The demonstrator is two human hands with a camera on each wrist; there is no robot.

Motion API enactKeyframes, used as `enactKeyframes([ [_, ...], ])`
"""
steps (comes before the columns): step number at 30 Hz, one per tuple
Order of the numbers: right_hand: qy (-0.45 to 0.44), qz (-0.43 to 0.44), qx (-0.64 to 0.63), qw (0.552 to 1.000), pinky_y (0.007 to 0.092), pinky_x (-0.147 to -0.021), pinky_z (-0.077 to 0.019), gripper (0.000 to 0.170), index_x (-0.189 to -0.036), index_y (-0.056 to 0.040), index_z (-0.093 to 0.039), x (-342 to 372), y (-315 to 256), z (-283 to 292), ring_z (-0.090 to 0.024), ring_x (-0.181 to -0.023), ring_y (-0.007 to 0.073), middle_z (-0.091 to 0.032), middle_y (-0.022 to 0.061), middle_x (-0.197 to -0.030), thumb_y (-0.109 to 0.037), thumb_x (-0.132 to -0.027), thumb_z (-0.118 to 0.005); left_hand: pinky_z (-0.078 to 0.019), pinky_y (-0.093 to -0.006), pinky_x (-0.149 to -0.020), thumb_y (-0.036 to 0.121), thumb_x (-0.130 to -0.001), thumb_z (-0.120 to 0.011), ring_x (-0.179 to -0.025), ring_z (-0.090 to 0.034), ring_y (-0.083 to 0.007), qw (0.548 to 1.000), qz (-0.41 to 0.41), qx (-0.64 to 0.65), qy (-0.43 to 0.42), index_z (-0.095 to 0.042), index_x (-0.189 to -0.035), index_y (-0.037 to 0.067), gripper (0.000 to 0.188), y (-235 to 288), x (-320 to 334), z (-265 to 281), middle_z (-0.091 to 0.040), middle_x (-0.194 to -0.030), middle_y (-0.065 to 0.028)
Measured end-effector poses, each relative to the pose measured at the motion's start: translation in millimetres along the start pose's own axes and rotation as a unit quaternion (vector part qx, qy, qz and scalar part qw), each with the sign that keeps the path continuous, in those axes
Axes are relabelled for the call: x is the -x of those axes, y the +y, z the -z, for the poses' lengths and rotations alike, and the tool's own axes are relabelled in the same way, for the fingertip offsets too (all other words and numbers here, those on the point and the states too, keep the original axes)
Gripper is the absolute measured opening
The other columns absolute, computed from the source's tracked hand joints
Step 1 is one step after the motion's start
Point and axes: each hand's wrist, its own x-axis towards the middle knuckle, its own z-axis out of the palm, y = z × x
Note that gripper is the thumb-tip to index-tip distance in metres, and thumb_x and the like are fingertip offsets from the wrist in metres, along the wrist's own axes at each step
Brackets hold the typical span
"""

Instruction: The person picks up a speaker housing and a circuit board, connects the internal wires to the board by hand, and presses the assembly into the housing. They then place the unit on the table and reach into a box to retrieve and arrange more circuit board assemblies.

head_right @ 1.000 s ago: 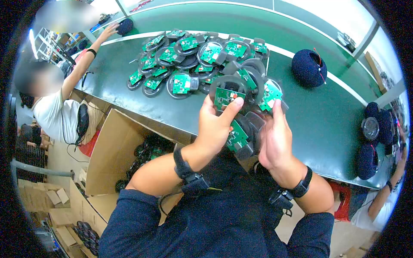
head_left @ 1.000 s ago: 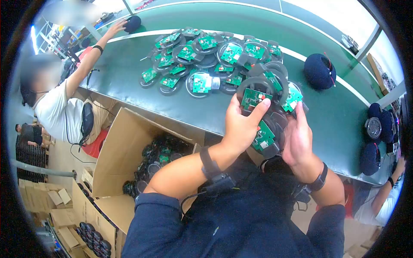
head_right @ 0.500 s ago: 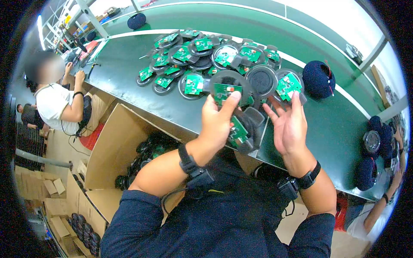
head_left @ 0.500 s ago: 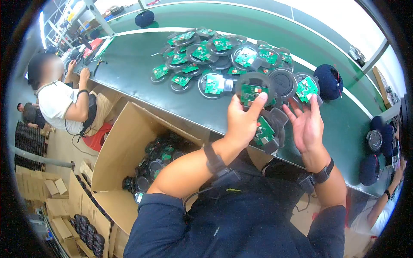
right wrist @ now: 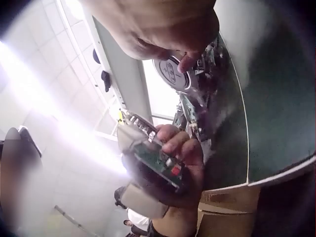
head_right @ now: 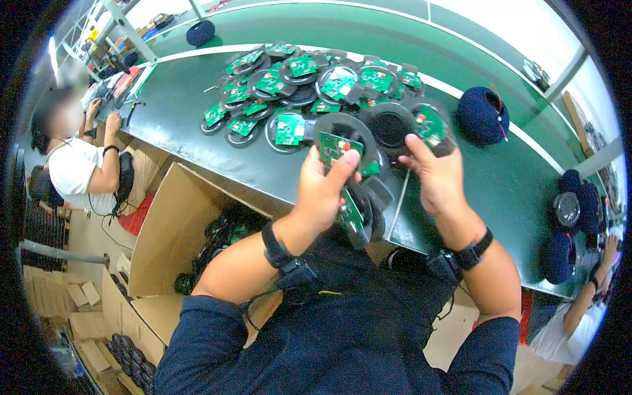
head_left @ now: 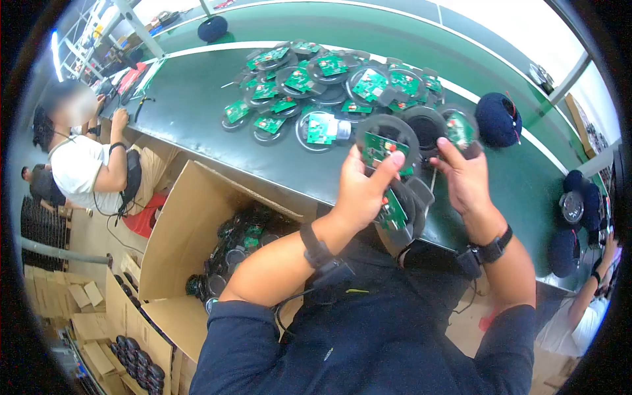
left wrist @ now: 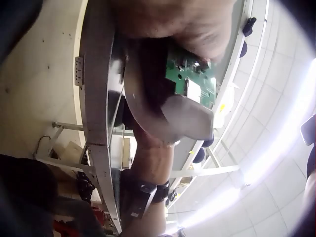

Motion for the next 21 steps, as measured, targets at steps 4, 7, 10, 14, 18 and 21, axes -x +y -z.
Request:
enactKeyframes([
  [4, -0.045, 0.212, 0.078, 0.973, 0.0314, -0.078, -0.0587, 0.044, -0.131, -0.0030, -0.050, -5.5, -22.7, -14.4, -0.063, -0.105, 0.0178, -0.063, 0.0099, -0.121, 0.000, -0.090, -0.066, -0.0510, -0.0265, -0.082, 0.014, -0.084, -0.078, -0.089, -0.060, -0.0080, 0.995, 0.022, 0.050, -0.088, -0.051, -0.123, 0.007, 0.048, 2.2, 9.3, 6.8, -0.063, -0.103, 0.0005],
  [7, -0.157, 0.415, 0.207, 0.872, 0.0341, -0.092, -0.0533, 0.045, -0.124, -0.0040, -0.055, -34.2, -25.5, -41.0, -0.061, -0.111, 0.0214, -0.059, 0.0117, -0.125, 0.011, -0.083, -0.066, -0.0497, -0.0290, -0.089, 0.013, -0.081, -0.079, -0.098, -0.060, -0.0098, 0.988, 0.033, 0.048, -0.140, -0.050, -0.128, 0.006, 0.056, 5.5, 13.8, 4.2, -0.063, -0.109, -0.0011],
  [10, -0.317, 0.526, 0.390, 0.686, 0.0383, -0.098, -0.0481, 0.052, -0.117, -0.0068, -0.059, -56.9, -43.6, -82.9, -0.057, -0.117, 0.0324, -0.058, 0.0129, -0.126, 0.012, -0.069, -0.067, -0.0488, -0.0306, -0.093, 0.013, -0.079, -0.081, -0.102, -0.060, -0.0114, 0.986, 0.038, 0.045, -0.155, -0.049, -0.129, 0.005, 0.060, 7.5, 13.3, 9.9, -0.062, -0.112, -0.0028],
  [14, -0.379, 0.525, 0.475, 0.597, 0.0406, -0.095, -0.0489, 0.054, -0.117, -0.0104, -0.059, -85.4, -28.5, -109.9, -0.055, -0.118, 0.0359, -0.056, 0.0129, -0.127, 0.010, -0.067, -0.066, -0.0485, -0.0315, -0.094, 0.012, -0.079, -0.081, -0.102, -0.060, -0.0119, 0.987, 0.030, 0.050, -0.152, -0.049, -0.128, 0.004, 0.059, 4.8, 12.9, 11.9, -0.062, -0.111, -0.0033],
  [18, -0.449, 0.477, 0.528, 0.541, 0.0397, -0.096, -0.0490, 0.055, -0.119, -0.0095, -0.058, -85.2, -37.8, -108.4, -0.055, -0.117, 0.0348, -0.057, 0.0134, -0.125, 0.007, -0.068, -0.066, -0.0481, -0.0313, -0.095, 0.011, -0.079, -0.081, -0.103, -0.060, -0.0120, 0.986, 0.014, 0.046, -0.158, -0.048, -0.129, 0.004, 0.060, 4.0, 12.2, 11.2, -0.062, -0.113, -0.0037],
  [21, -0.477, 0.463, 0.554, 0.501, 0.0393, -0.096, -0.0487, 0.050, -0.119, -0.0079, -0.057, -77.5, -44.4, -107.2, -0.056, -0.114, 0.0339, -0.058, 0.0124, -0.124, 0.004, -0.071, -0.069, -0.0477, -0.0309, -0.095, 0.012, -0.079, -0.081, -0.104, -0.060, -0.0114, 0.985, 0.015, 0.049, -0.166, -0.048, -0.129, 0.004, 0.061, 4.6, 10.2, 9.0, -0.062, -0.113, -0.0035],
])
